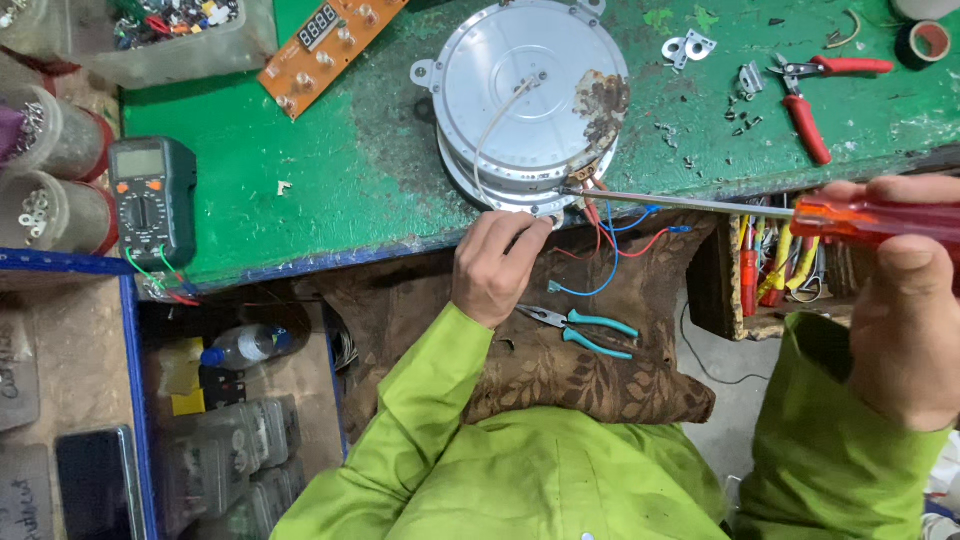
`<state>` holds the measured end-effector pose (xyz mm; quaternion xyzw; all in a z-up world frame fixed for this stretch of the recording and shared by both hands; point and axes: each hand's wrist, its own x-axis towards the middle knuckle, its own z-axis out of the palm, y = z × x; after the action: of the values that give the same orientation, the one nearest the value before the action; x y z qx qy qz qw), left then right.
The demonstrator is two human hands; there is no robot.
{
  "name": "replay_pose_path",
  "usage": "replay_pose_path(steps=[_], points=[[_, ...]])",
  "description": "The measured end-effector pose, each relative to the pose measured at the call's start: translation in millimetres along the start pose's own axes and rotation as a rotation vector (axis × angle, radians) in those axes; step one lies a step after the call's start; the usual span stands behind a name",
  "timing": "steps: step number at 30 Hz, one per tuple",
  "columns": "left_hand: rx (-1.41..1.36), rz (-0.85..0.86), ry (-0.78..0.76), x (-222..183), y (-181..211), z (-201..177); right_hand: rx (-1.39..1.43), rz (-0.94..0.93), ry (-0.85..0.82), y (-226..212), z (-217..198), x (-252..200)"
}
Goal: The person uses a screwdriver to loosen and remove screws from a circular metal component on a green workbench.
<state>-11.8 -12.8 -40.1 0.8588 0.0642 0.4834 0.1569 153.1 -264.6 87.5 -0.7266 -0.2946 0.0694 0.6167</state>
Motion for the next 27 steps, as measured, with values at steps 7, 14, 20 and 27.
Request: replay_pose_path(steps=[7,14,20,27], points=[[-0.014,0.024,-0.004,-5.8,-7.6,2.3,-0.231,0.142,-0.249,-47.0,16.3,37.7],[-0.053,0.041,-0.025,-10.2,-13.8,-0.7,-0.346,0.093,-0.386,-42.9,26.1,60.8],[-0.011,0.036,-0.032,-1.9,-9.6,-5.1,-0.344,0.093,-0.359,-47.4,36.1,54.6],[0.107,0.043,-0.034,1.7,-5.6,-1.8,-0.363,0.043,-0.382,-44.6,33.3,55.0]])
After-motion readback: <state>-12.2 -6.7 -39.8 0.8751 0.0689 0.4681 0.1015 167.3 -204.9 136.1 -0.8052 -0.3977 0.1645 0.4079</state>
